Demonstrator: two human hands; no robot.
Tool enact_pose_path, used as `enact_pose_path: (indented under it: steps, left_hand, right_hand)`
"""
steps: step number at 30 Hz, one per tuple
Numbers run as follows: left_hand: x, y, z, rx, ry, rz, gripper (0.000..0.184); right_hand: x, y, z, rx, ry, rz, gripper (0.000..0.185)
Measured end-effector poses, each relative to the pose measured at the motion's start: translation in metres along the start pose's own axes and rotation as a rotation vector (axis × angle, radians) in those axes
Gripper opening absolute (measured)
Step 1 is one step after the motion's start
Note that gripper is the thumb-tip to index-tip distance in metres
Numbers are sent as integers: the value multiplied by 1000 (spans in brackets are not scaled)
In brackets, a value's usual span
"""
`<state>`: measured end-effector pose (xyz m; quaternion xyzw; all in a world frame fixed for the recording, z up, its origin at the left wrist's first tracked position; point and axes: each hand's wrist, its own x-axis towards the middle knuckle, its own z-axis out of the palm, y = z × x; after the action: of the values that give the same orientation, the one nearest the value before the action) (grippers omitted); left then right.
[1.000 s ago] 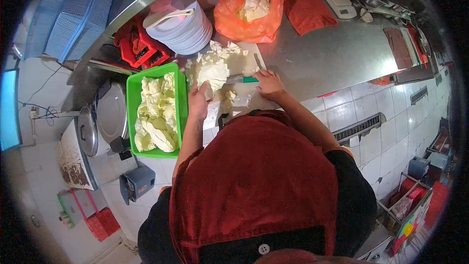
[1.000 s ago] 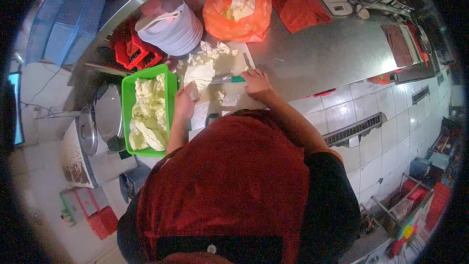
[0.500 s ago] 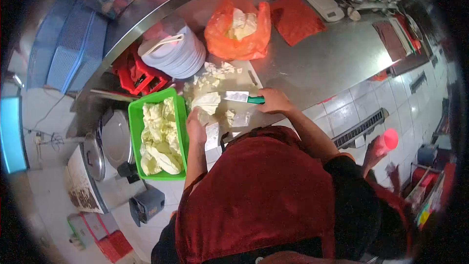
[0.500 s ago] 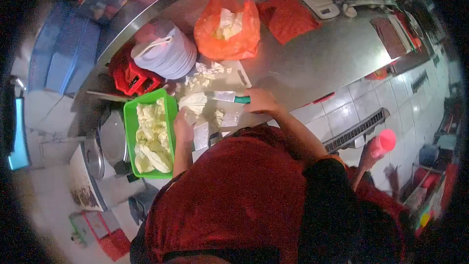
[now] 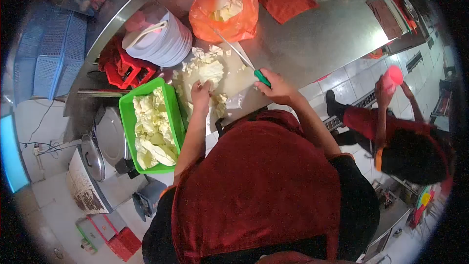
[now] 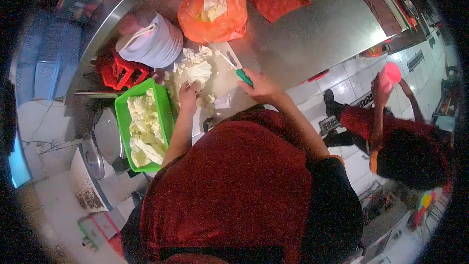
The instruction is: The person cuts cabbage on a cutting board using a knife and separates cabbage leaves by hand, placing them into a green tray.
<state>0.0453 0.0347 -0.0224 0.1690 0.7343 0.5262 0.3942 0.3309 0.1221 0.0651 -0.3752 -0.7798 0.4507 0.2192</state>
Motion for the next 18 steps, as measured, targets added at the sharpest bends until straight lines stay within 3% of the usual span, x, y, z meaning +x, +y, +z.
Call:
enact_pose_path:
  steps: [2, 3, 5, 6, 9, 14, 16, 18]
  left_hand:
    - [11, -8, 8, 42, -15, -8, 30]
    - [15, -13, 10, 118, -78, 8, 30]
    - [26, -29, 12, 192, -144, 12, 30]
    - [35, -42, 9, 323, -175, 90, 29]
    - [37, -46, 9, 493, -200, 195, 28]
    - [20, -38, 12, 456, -147, 244, 28]
    - [16, -38, 10, 570, -88, 470, 29]
    - [13, -38, 9, 578, -73, 457, 29]
  right_hand:
    - [-8, 1, 8, 106, -226, 177, 31]
    - [-13, 6, 15, 105, -226, 184, 31]
    - [-25, 14, 29, -200, -212, 23, 31]
    - [-25, -9, 21, -232, -318, 164, 34]
    - [-27, 8, 35, -291, -417, 140, 37]
    - [-23, 19, 54, -424, -414, 203, 40]
    - [-21, 21, 56, -474, -438, 211, 41]
    - [-19, 21, 57, -533, -436, 182, 41]
